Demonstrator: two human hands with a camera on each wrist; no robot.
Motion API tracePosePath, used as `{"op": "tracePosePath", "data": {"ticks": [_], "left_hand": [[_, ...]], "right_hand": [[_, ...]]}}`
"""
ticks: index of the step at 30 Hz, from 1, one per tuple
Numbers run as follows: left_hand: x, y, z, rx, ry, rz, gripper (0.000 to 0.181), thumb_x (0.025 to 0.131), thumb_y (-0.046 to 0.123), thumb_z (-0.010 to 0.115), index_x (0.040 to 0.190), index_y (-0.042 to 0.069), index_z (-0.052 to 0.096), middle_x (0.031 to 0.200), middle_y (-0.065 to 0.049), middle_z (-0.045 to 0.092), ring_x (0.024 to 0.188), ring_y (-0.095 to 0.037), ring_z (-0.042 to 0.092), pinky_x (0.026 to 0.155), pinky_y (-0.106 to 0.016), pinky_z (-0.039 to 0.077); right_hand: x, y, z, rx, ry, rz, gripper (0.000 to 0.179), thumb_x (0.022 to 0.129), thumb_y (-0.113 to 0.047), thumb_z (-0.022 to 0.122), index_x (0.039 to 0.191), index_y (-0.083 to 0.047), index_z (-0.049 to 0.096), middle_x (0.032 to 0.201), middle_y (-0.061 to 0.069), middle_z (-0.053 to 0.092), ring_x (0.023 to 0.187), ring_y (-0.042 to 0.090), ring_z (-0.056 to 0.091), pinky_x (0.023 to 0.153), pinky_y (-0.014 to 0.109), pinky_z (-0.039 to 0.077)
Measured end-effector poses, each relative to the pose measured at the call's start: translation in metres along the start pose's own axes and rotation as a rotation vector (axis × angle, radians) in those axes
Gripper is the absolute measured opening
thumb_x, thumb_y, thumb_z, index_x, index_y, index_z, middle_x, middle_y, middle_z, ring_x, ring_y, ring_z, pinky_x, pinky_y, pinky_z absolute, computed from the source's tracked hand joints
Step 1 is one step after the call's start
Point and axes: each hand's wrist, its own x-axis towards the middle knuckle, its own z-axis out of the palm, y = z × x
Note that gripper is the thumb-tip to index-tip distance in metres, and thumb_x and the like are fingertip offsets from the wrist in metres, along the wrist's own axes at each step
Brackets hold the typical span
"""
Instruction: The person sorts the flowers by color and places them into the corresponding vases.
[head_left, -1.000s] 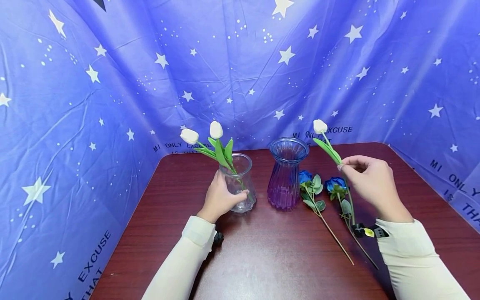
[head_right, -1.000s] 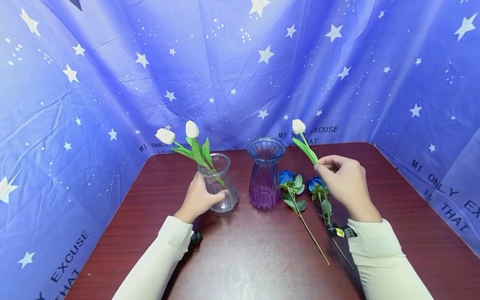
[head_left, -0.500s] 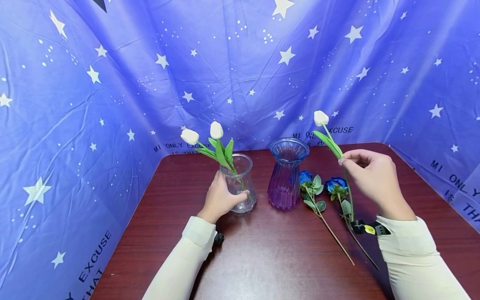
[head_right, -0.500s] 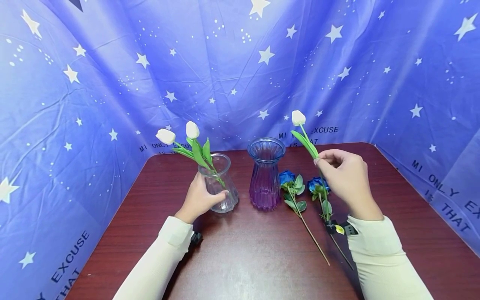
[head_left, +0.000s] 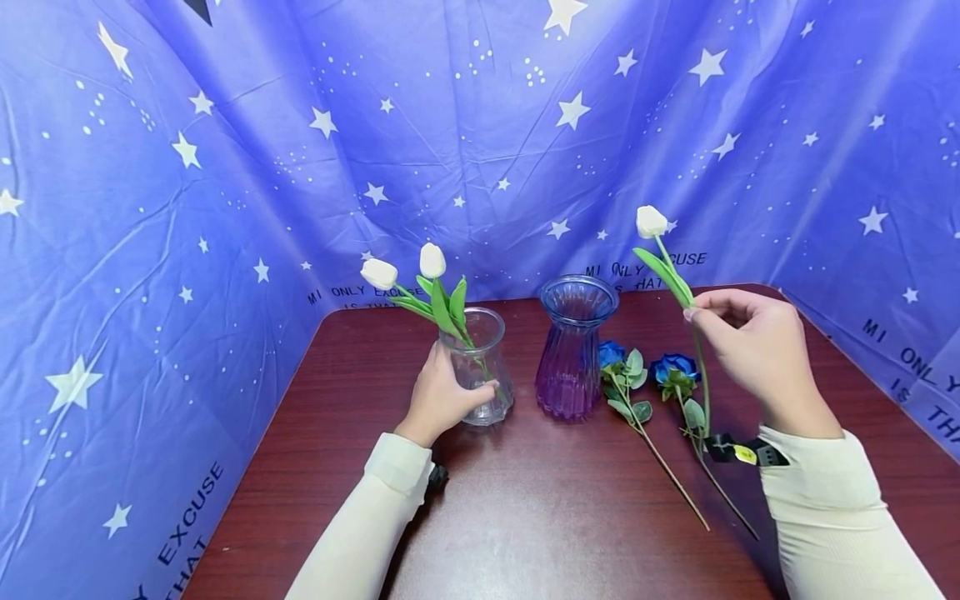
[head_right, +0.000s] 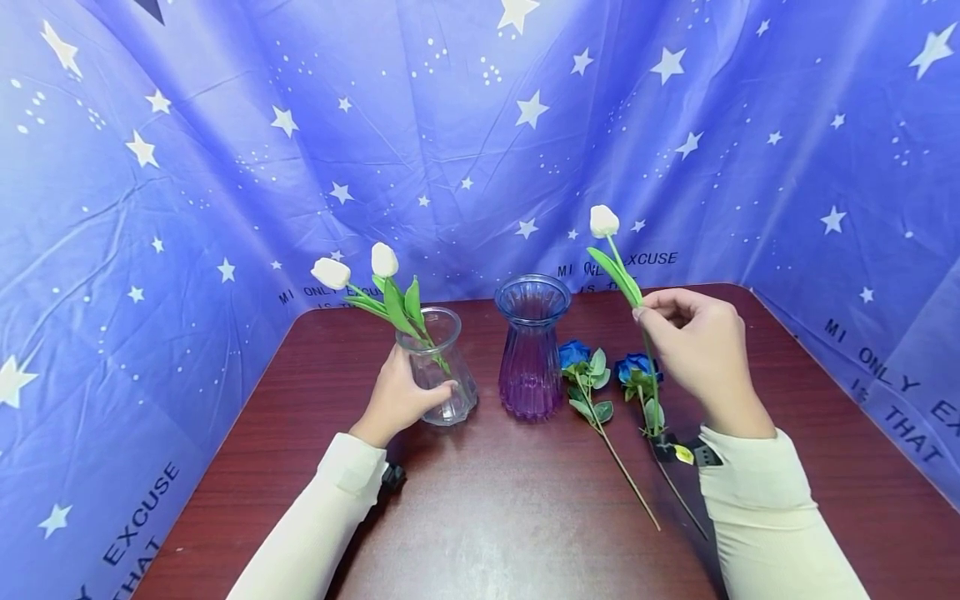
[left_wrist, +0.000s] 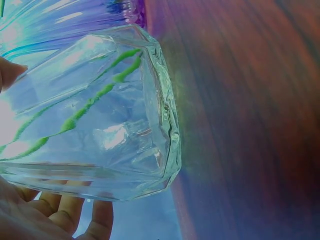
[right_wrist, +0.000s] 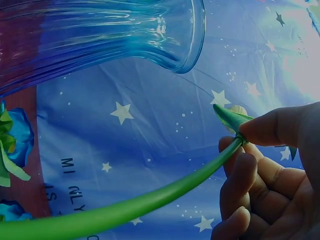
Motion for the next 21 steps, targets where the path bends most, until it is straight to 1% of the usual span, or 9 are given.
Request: {"op": "tracePosePath", "data": {"ticks": [13, 17, 21], "left_hand": [[0.0, 0.001, 0.0, 0.001, 0.002, 0.0, 0.097, 0.07, 0.047, 0.088, 0.15, 0.021, 0.039, 0.132, -0.002, 0.056, 0.119, -0.027, 0.061, 0.099, -0.051, 0.053], [0.0, 0.0, 0.0, 0.007, -0.002, -0.004, 0.097, 0.07, 0.048, 0.087, 0.15, 0.021, 0.038, 0.132, -0.002, 0.056, 0.119, -0.027, 0.061, 0.1, -0.05, 0.053], [0.0, 0.0, -0.001, 0.002, -0.009, -0.008, 0.099, 0.071, 0.048, 0.087, 0.151, 0.022, 0.037, 0.134, -0.002, 0.055, 0.121, -0.027, 0.06, 0.101, -0.051, 0.053]], "right_hand": [[0.002, -0.012, -0.001, 0.076, 0.003, 0.001, 0.017, 0.092, -0.019, 0.076, 0.102, -0.005, 0.077, 0.07, -0.025, 0.066, 0.059, -0.004, 0.057, 0.052, 0.019, 0.041], [0.002, -0.016, 0.0, 0.107, -0.003, 0.0, 0.018, 0.092, -0.018, 0.075, 0.103, -0.003, 0.076, 0.071, -0.024, 0.067, 0.06, -0.003, 0.058, 0.053, 0.018, 0.042], [0.002, -0.019, 0.002, 0.121, 0.002, 0.006, 0.018, 0.092, -0.019, 0.076, 0.102, -0.005, 0.076, 0.072, -0.024, 0.069, 0.061, -0.003, 0.059, 0.053, 0.018, 0.043]]}}
